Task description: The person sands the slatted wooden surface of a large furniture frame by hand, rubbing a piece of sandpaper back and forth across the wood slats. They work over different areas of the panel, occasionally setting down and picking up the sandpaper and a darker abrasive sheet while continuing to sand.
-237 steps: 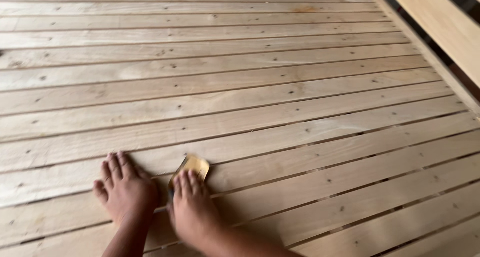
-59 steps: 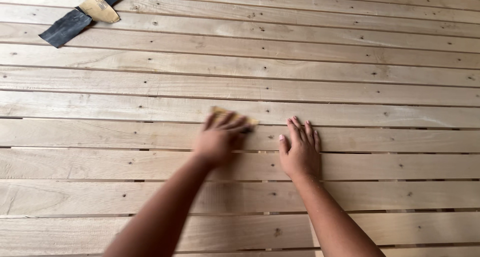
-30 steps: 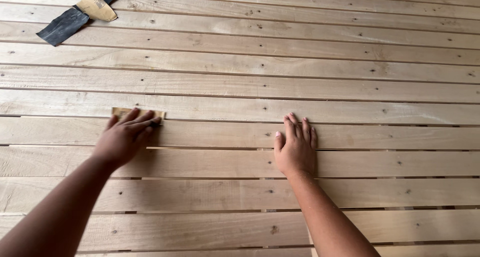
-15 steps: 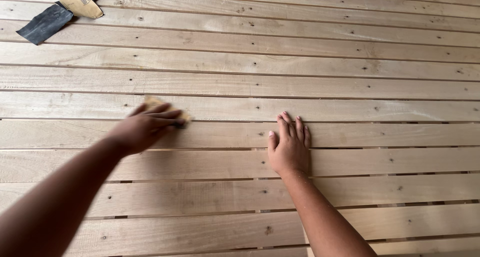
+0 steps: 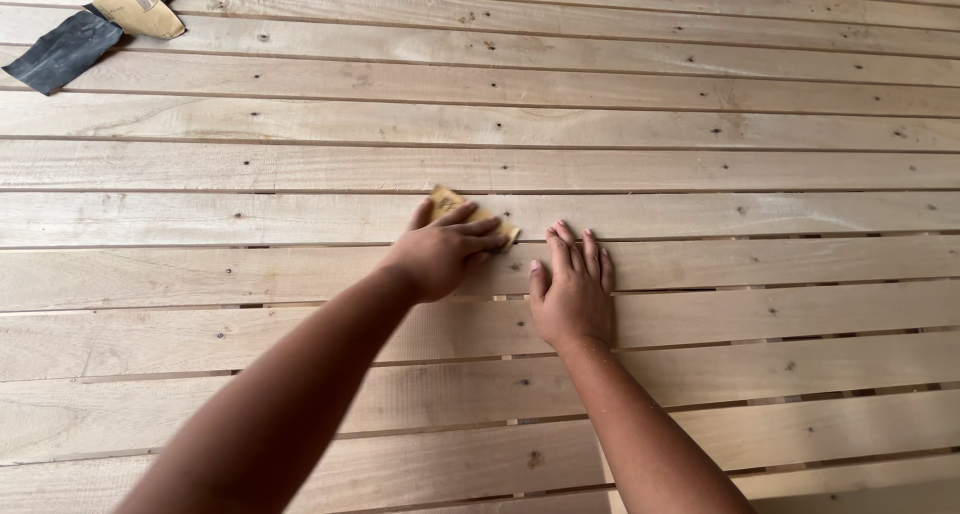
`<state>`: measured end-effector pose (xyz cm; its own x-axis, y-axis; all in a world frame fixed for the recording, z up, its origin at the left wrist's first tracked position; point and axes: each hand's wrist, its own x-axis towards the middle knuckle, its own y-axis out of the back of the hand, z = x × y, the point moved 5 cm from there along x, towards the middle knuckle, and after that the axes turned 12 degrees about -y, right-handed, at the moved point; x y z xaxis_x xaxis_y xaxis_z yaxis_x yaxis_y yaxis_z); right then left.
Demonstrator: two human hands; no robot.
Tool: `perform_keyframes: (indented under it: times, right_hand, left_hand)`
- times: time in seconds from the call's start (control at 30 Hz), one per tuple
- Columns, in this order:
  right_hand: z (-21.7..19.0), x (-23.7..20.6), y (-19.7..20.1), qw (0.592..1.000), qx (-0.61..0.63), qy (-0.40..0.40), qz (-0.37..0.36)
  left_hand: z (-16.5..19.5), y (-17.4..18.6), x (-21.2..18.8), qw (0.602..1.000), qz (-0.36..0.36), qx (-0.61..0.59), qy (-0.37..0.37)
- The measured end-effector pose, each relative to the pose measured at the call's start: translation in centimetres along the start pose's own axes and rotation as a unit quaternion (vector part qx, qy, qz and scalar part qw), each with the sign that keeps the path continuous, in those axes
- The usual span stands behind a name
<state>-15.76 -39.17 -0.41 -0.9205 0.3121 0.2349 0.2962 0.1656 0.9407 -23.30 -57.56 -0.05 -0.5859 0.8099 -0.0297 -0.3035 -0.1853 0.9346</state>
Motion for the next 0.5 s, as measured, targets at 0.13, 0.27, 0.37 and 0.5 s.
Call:
perform_keyframes:
  times: [0.13, 0.27, 0.37, 0.5]
  right_hand:
    - [-0.2, 0.0, 0.0, 1.0, -0.007, 0.003, 0.004]
    - [-0.3, -0.1, 0.1, 1.0, 0.002, -0.005, 0.008]
    - [-0.2, 0.0, 0.1, 1.0, -0.001, -0.004, 0.007]
    - [-0.2, -0.1, 0.0, 1.0, 0.004, -0.005, 0.003]
  left_hand:
    - [-3.9, 1.1, -9.4, 0.997, -0.021, 0.065, 0.045]
    - [-2.2, -0.7, -13.6, 0.987, 0.101, 0.107, 0.068]
    - [-2.7, -2.4, -8.3, 0.983, 0.08, 0.093, 0.136]
    - [-2.7, -1.3, -3.5, 0.979, 0.103, 0.042, 0.172]
